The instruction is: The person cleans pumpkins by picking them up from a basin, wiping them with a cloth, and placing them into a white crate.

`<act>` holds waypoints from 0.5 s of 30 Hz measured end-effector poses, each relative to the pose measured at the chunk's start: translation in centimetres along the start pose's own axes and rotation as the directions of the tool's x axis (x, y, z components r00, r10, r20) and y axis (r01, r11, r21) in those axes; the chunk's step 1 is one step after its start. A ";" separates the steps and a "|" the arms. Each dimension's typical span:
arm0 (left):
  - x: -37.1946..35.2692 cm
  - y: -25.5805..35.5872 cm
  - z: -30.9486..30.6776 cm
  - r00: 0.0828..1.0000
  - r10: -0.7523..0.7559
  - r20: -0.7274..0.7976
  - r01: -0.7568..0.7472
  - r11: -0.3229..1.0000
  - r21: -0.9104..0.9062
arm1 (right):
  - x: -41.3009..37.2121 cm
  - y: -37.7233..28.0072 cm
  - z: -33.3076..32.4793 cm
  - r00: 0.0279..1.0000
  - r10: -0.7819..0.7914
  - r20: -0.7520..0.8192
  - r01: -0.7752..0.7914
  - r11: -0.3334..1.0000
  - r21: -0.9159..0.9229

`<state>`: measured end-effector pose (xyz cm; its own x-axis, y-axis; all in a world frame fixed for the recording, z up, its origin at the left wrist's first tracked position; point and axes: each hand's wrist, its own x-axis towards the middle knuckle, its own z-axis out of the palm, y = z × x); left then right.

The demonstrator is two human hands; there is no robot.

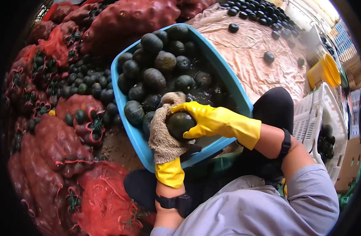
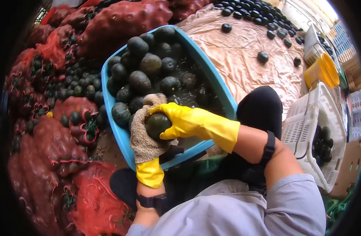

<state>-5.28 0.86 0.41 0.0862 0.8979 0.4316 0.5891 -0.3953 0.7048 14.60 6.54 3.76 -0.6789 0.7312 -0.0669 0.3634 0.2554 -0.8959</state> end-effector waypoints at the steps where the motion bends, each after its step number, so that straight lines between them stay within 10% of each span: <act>1: 0.1 -0.1 -0.3 0.999 0.039 0.021 -0.040 0.998 0.057 | -0.1 -0.7 0.0 0.990 0.135 0.039 -0.140 0.965 0.222; 3: 1.8 1.1 0.4 0.969 0.234 0.076 -0.245 0.943 0.224 | 0.3 1.5 1.9 0.986 0.149 -0.070 -0.112 0.919 0.377; 4: 2.5 1.5 1.5 0.984 -0.155 -0.090 0.116 0.934 -0.339 | 0.8 4.5 4.0 0.968 0.027 -0.251 0.046 0.958 0.281; 5: 2.9 2.1 3.0 0.838 -0.545 -0.004 0.316 0.491 -0.812 | 1.6 3.6 4.9 0.907 -0.091 -0.411 0.164 0.975 0.147; 6: 2.5 2.0 3.0 0.873 -0.486 -0.034 0.331 0.643 -0.691 | 1.4 3.1 4.6 0.895 0.295 -0.334 -0.026 0.783 0.622; 7: 2.2 1.8 3.0 0.903 -0.424 -0.064 0.327 0.777 -0.538 | 0.8 1.0 2.4 0.899 0.279 -0.338 -0.188 0.942 0.280; 8: 1.9 1.8 2.9 0.928 -0.360 -0.093 0.303 0.877 -0.373 | 1.0 1.1 1.7 0.904 -0.133 -0.407 -0.010 0.944 -0.329; 10: 2.3 2.0 2.1 0.885 -0.452 0.109 0.377 0.561 -0.737 | -0.2 -2.1 0.5 0.983 0.170 -0.065 -0.179 0.968 -0.175; 11: 2.3 1.8 1.5 0.862 -0.457 0.221 0.400 0.344 -0.850 | -0.9 -1.7 0.7 0.990 0.080 -0.113 -0.088 0.994 -0.064; 13: 1.1 -0.8 0.8 0.824 -0.464 0.326 0.507 0.343 -0.791 | -0.6 0.2 2.1 0.978 0.196 -0.073 -0.126 0.831 0.542; 14: 0.6 -0.6 1.0 0.966 -0.238 0.105 0.260 0.901 -0.348 | -0.2 0.5 2.7 0.952 0.299 0.065 -0.219 0.518 0.827; 15: 0.4 -0.6 1.9 0.991 0.107 0.081 -0.127 0.946 0.297 | 0.2 2.4 3.8 0.967 0.236 -0.094 -0.098 0.688 0.719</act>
<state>-4.09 1.81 -0.87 0.2139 0.8632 0.4574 0.7853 -0.4304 0.4450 12.90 4.91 -0.07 -0.5112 0.8268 -0.2348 -0.1426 -0.3510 -0.9255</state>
